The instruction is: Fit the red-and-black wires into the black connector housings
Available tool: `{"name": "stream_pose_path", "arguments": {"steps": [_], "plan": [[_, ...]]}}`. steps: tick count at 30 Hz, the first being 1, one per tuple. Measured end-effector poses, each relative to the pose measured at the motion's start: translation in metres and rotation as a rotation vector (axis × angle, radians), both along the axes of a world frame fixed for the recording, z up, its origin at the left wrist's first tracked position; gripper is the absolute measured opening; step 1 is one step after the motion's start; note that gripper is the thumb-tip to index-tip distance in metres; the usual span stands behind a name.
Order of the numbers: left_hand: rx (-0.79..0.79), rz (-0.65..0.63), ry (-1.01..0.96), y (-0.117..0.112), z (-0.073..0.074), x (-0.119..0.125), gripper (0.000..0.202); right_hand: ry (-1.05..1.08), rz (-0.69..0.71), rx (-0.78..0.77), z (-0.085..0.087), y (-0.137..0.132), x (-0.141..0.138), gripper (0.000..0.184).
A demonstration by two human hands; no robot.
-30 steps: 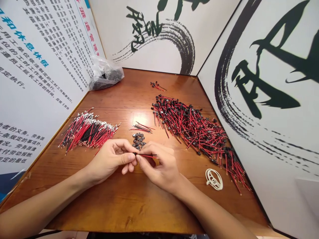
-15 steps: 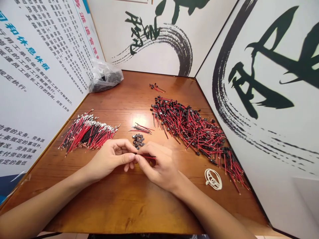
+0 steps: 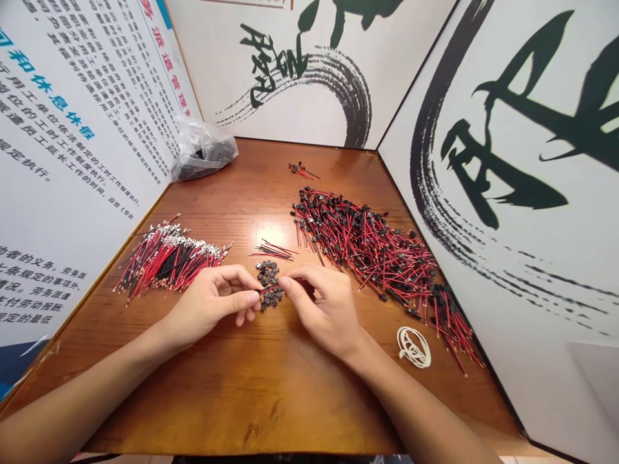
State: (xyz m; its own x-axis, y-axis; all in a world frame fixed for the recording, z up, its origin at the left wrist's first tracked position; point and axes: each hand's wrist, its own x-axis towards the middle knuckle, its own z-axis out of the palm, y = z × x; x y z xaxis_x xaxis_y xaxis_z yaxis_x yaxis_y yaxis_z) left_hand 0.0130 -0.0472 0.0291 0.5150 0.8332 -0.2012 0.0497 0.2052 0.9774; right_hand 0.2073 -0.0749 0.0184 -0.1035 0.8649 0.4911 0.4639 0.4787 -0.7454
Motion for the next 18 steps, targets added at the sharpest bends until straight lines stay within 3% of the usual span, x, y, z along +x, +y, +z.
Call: {"name": "stream_pose_path", "arguments": {"steps": [10,18], "plan": [[0.011,0.004,0.045,0.002,-0.001,-0.003,0.016,0.124,-0.082,-0.198,0.004,0.006,0.009,0.021],[0.031,0.025,0.098,0.005,-0.001,-0.004,0.016,0.189,-0.005,-0.384,0.010,0.011,0.019,0.019]]}}
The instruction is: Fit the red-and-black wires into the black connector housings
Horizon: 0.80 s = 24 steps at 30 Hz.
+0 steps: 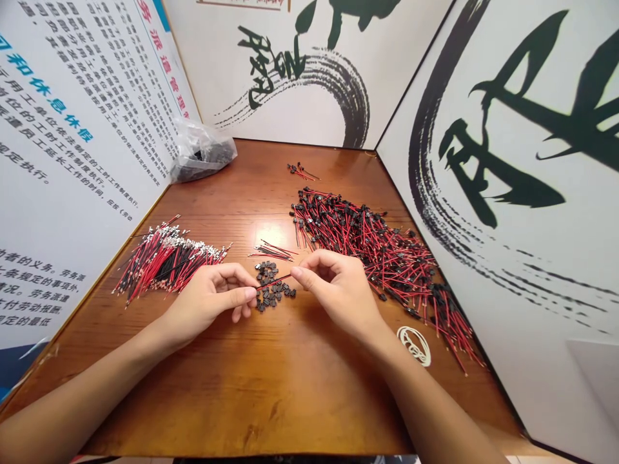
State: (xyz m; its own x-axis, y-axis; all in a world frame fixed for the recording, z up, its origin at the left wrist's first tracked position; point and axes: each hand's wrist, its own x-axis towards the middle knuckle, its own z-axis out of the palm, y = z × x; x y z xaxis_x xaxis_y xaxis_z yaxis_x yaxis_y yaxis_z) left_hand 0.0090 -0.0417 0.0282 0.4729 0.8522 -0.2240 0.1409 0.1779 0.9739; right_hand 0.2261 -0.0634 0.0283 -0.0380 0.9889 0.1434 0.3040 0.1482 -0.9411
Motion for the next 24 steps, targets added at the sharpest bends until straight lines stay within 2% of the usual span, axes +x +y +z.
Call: {"name": "stream_pose_path", "arguments": {"steps": [9,24], "plan": [[-0.017,0.001,0.054,0.0001,0.0018,0.0008,0.013,0.029,0.067,-0.226,0.0067,0.0029,0.0043,0.019],[-0.029,-0.007,0.058,0.0012,0.0041,-0.0014,0.009,-0.065,0.096,-0.177,0.0011,0.0049,0.0086,0.017]]}}
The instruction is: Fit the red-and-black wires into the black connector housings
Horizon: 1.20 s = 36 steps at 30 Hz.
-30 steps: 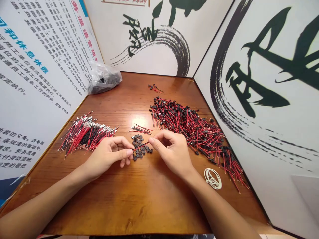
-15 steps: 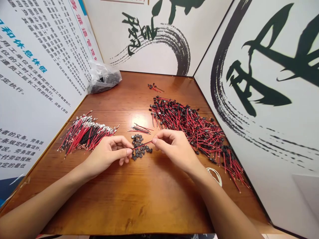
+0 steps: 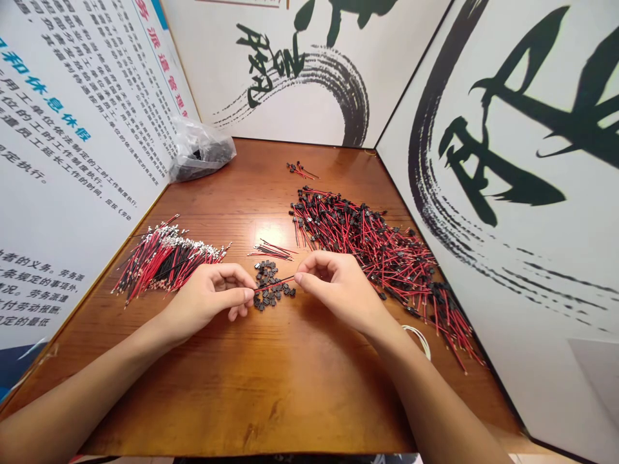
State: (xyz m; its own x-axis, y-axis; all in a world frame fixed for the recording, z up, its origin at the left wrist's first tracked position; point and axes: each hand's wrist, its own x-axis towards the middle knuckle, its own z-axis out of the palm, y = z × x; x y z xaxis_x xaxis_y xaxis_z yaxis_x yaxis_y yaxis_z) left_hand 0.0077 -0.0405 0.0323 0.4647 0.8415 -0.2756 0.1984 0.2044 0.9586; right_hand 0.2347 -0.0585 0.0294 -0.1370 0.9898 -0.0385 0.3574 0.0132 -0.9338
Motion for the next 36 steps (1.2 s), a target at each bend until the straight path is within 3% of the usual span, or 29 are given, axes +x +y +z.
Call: {"name": "stream_pose_path", "arguments": {"steps": [6,11,20,28,36], "plan": [[0.009,0.002,-0.009,0.0017,-0.0001,0.0000,0.007,0.113,0.046,-0.121,0.0005,-0.0012,0.0008,0.014],[0.008,-0.002,-0.013,0.0019,-0.0008,-0.0009,0.006,0.231,0.070,-0.084,-0.0004,-0.0013,0.0001,0.023],[0.004,0.003,-0.005,0.0018,-0.0008,-0.0007,0.007,0.039,0.118,0.023,-0.0037,-0.0009,0.0029,0.011],[0.009,0.012,0.007,0.0008,0.0013,-0.0002,0.010,-0.075,0.083,-0.031,0.0009,0.0008,0.0011,0.015],[0.023,0.012,0.026,0.0009,0.0002,0.0006,0.011,0.064,0.111,-0.200,0.0001,0.0019,0.0036,0.018]]}}
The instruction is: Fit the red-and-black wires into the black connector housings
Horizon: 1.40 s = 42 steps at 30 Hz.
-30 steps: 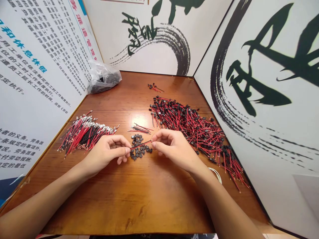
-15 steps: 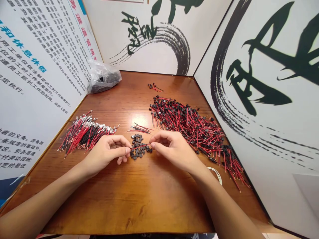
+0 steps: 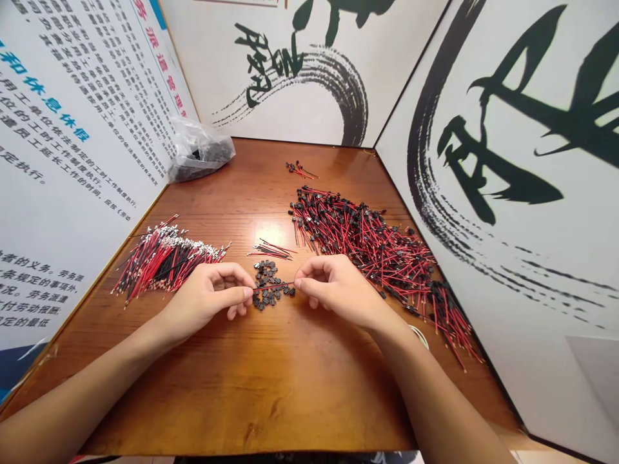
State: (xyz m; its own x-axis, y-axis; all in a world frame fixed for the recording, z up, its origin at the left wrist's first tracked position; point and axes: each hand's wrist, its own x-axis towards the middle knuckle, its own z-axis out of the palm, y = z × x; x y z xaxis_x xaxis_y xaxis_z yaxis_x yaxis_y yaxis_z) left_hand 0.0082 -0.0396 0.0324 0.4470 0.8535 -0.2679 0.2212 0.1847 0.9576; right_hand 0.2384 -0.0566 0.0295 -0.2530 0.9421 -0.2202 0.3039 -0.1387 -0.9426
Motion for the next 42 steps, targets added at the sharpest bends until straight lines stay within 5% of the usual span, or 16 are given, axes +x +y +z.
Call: {"name": "stream_pose_path", "arguments": {"steps": [11,24,33,42], "plan": [[0.018,-0.015,0.027,-0.002,0.002,0.000,0.011,0.017,-0.040,-0.143,-0.001,0.003,-0.002,0.012],[0.055,-0.037,0.119,-0.002,0.002,-0.001,0.009,-0.124,-0.028,0.050,-0.006,0.002,-0.003,0.015],[0.001,-0.018,0.029,0.001,0.003,-0.001,0.012,0.104,-0.041,-0.096,0.006,0.003,0.006,0.019],[0.000,-0.020,0.018,0.001,0.003,-0.001,0.012,0.105,-0.004,-0.108,0.004,0.002,0.005,0.015]]}}
